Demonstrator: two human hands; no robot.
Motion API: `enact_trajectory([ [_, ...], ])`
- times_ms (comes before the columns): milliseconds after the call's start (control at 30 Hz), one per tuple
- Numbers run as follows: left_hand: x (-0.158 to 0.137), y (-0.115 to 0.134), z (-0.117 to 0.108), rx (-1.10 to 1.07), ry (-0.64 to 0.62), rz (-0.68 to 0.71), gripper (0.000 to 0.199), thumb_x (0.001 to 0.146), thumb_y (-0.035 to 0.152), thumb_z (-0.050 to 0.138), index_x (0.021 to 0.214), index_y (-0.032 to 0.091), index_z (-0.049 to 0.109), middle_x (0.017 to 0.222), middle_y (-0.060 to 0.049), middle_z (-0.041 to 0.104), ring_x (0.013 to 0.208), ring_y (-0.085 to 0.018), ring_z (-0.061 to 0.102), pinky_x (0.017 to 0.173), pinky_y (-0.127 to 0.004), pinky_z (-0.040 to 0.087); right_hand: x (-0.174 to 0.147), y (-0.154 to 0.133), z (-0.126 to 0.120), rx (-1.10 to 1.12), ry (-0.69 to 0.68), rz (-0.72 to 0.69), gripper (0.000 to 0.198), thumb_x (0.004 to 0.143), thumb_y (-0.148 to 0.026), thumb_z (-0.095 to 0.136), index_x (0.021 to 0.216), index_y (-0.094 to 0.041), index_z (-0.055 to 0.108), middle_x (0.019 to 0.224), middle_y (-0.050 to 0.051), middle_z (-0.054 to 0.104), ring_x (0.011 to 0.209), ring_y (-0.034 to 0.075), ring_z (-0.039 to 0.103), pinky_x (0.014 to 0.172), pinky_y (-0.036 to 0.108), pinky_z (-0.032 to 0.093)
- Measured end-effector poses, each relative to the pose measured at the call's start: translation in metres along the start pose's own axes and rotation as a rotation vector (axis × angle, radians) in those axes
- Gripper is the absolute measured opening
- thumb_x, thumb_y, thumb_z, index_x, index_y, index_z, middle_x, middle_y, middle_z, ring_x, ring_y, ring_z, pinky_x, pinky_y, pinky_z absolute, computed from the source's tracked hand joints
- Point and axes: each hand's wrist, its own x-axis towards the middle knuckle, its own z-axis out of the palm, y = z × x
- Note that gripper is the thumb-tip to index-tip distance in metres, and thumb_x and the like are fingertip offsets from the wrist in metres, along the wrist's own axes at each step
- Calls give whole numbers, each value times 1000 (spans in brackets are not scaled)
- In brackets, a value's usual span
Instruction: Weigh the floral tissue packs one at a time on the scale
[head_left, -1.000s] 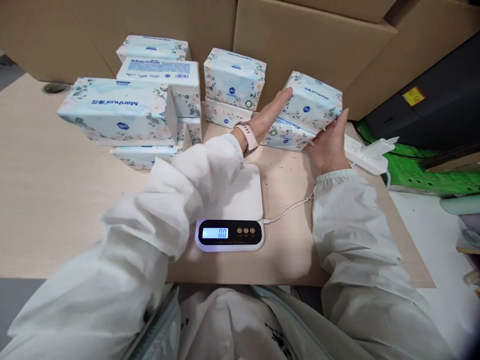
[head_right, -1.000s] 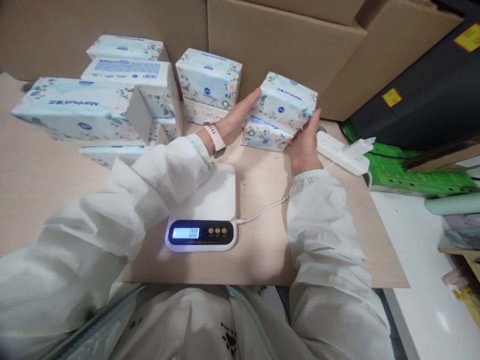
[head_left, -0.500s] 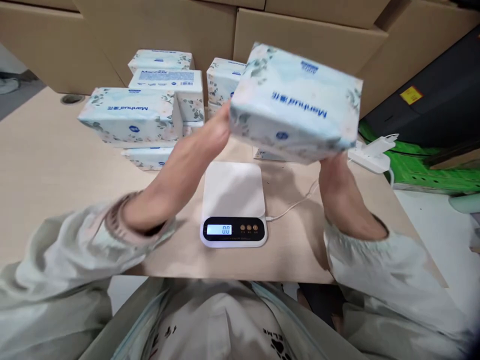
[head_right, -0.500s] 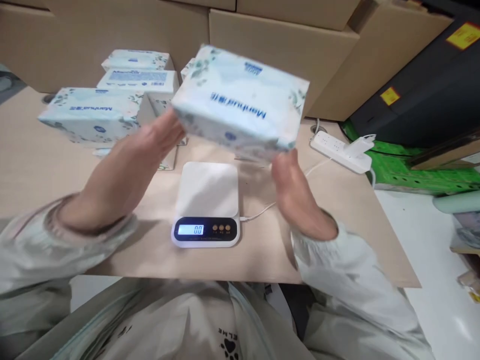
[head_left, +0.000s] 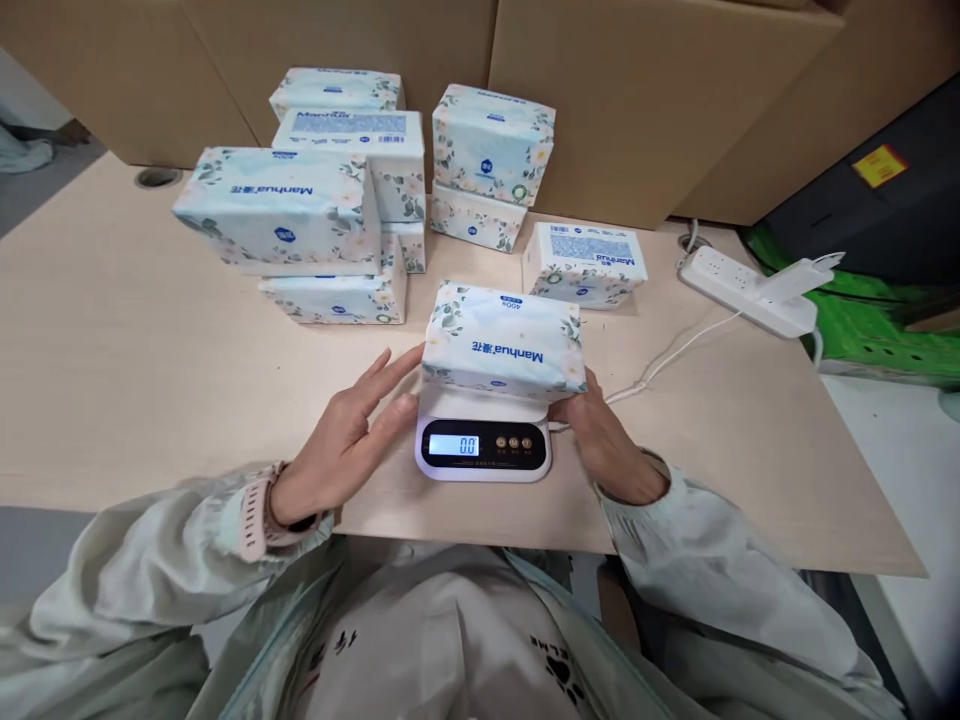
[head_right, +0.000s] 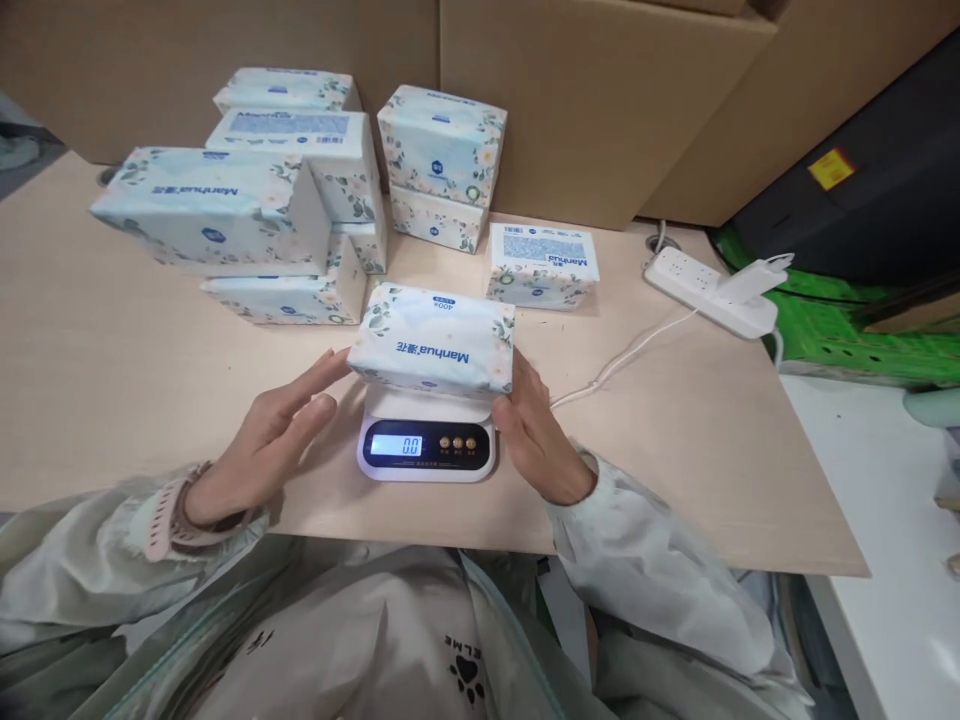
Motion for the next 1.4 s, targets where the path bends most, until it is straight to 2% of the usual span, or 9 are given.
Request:
enact_trajectory([
  [133, 10, -18, -5, -147, 186, 90, 38, 110, 51, 59, 141, 35, 75, 149, -3, 73, 149, -37, 60, 138, -58, 39, -13, 18, -5, 121, 334, 104, 62, 109, -68, 38, 159, -39, 60, 164, 3, 65, 157, 31, 58, 135, 63, 41],
  [200, 17, -22, -7, -242, 233, 138, 38, 110, 51, 58, 139, 33, 75, 147, -4, 73, 149, -34, 60, 139, -57, 38, -12, 22, -6, 204, 533, 101, 61, 111, -66, 32, 151, -37, 67, 151, 3, 74, 147, 31, 66, 132, 65, 42],
  [267, 20, -23, -9, -293, 164, 141, 48, 111, 57, 52, 151, 35, 69, 164, 0, 62, 164, -32, 45, 145, -54, 26, -9, 21, -7, 235, 646, 103, 61, 111, -65, 30, 146, -35, 71, 143, 5, 77, 140, 32, 70, 128, 65, 45],
  [367, 19, -23, -12, -321, -33, 61, 66, 113, 71, 33, 169, 41, 49, 184, 11, 32, 178, -28, 11, 149, -51, 5, -5, 16, -7, 221, 648, 148, 64, 110, -67, 27, 147, -36, 69, 150, 7, 73, 148, 36, 65, 127, 67, 45],
  [467, 15, -25, -14, -365, -134, 24, 69, 114, 70, 18, 173, 44, 42, 185, 15, 24, 178, -26, 1, 148, -53, -2, -4, 13, -7, 220, 627, 160, 64, 110, -67, 24, 148, -38, 67, 153, 6, 71, 153, 38, 61, 127, 69, 43],
  [600, 13, -27, -15, -401, -152, 51, 68, 115, 67, 10, 172, 47, 42, 184, 18, 25, 178, -23, 2, 148, -48, -3, -4, 11, -6, 227, 654, 175, 62, 110, -65, 25, 145, -36, 68, 151, 7, 72, 152, 37, 62, 127, 68, 43],
  [867, 15, -23, -15, -373, -116, -4, 74, 113, 73, 16, 174, 39, 41, 185, 12, 26, 178, -28, 3, 148, -51, -2, -4, 13, -10, 190, 657, 171, 71, 112, -65, 14, 146, -35, 68, 148, 9, 74, 149, 35, 65, 126, 67, 46],
  [1133, 15, -20, -17, -415, -119, -33, 66, 115, 69, 15, 167, 48, 50, 182, 18, 31, 178, -27, 3, 148, -53, -6, -5, 12, -5, 288, 613, 147, 68, 111, -69, 22, 141, -35, 73, 143, 8, 77, 142, 33, 70, 124, 66, 48],
  [1400, 15, -16, -16, -409, -108, -56, 71, 114, 69, 18, 172, 39, 46, 184, 12, 30, 178, -27, 6, 149, -50, -1, -2, 12, -4, 372, 697, 159, 73, 111, -70, 19, 129, -34, 80, 128, 6, 82, 117, 25, 77, 113, 54, 54],
])
